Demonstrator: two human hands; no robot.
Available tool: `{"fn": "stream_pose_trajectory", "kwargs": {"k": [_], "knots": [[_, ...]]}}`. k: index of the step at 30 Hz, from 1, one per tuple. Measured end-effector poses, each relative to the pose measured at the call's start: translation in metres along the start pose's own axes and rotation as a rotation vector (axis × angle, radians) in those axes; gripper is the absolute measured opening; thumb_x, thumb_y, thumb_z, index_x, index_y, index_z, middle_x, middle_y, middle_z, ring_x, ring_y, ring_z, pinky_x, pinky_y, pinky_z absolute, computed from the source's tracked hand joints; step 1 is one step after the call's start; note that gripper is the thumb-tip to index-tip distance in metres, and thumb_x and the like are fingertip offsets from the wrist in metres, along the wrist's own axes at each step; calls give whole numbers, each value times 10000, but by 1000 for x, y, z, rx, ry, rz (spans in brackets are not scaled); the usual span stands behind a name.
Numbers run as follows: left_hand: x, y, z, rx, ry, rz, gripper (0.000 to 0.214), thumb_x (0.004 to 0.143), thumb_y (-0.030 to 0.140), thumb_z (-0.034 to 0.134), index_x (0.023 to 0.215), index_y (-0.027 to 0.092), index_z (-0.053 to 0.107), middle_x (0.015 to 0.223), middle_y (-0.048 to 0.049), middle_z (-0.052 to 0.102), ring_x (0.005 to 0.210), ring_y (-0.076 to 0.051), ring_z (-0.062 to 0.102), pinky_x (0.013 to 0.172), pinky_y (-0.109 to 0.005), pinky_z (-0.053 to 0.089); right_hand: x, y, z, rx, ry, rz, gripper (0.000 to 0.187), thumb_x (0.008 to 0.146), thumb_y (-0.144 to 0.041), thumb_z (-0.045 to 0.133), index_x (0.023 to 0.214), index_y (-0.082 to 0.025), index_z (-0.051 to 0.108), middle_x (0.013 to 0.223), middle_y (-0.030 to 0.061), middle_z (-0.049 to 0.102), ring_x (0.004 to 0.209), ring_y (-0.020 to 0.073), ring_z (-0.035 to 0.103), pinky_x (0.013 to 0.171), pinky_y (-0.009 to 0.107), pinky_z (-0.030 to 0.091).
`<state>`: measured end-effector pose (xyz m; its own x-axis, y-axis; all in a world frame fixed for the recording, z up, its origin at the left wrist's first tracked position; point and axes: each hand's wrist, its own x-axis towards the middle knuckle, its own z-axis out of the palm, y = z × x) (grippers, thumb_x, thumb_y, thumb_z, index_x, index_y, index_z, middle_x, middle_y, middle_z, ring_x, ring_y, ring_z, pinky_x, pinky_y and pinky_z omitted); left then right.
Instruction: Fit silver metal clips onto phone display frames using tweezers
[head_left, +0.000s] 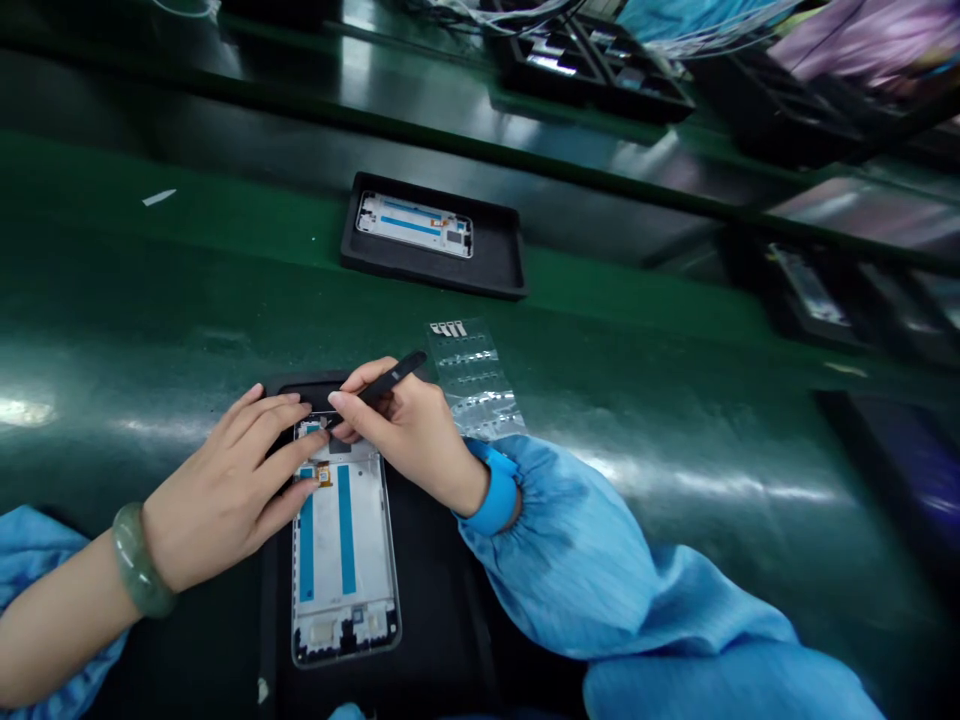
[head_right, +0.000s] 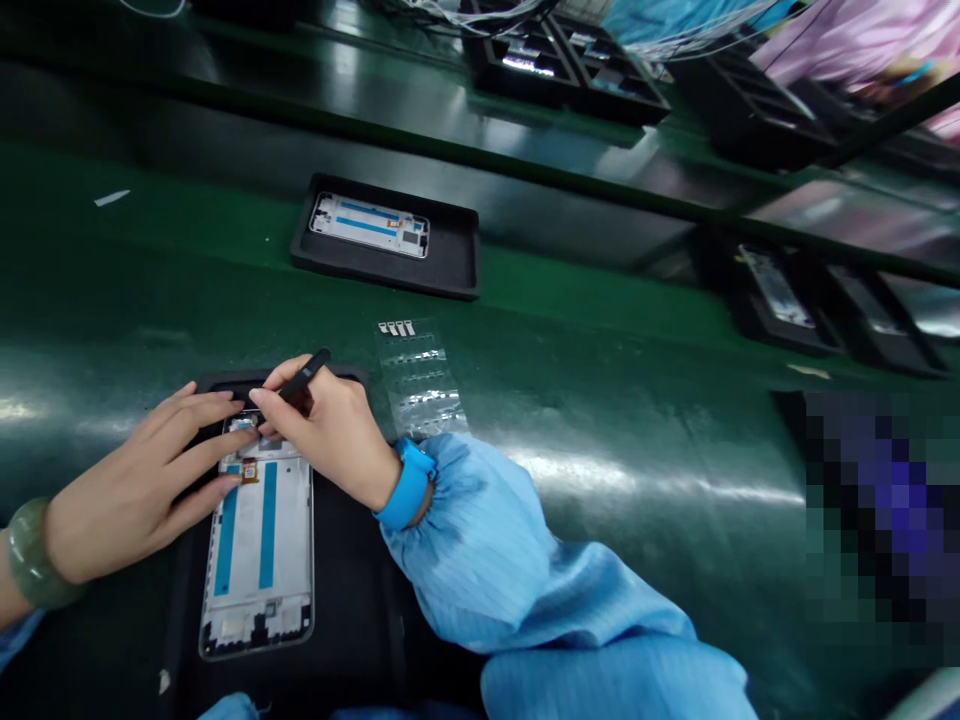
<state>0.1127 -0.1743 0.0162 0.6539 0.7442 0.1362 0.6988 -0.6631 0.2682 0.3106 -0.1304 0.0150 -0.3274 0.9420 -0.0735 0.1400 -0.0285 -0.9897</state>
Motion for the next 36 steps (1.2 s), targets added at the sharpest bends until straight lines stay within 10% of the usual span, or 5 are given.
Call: {"fn": "stream_pose_trajectory", "kwargs": {"k": [10,36], "knots": [[1,25,7,183,81,-148,318,914,198,392,1184,166,555,1237,-135,557,1236,-265,448,1081,-608,169,5,-4,-2,195,204,-62,215,776,-353,658,796,-186,525,692,-30,610,608,118,673,577,221,578],[-1,25,6,176,71,-170,349,914,211,388,1236,147,506,1277,-146,535,1251,-272,432,1063,-598,228,5,-4,-2,-317,-23,-373,14,853,-205,533,860,-207,545,866,10,616,802,127,609,732,267,504]]}}
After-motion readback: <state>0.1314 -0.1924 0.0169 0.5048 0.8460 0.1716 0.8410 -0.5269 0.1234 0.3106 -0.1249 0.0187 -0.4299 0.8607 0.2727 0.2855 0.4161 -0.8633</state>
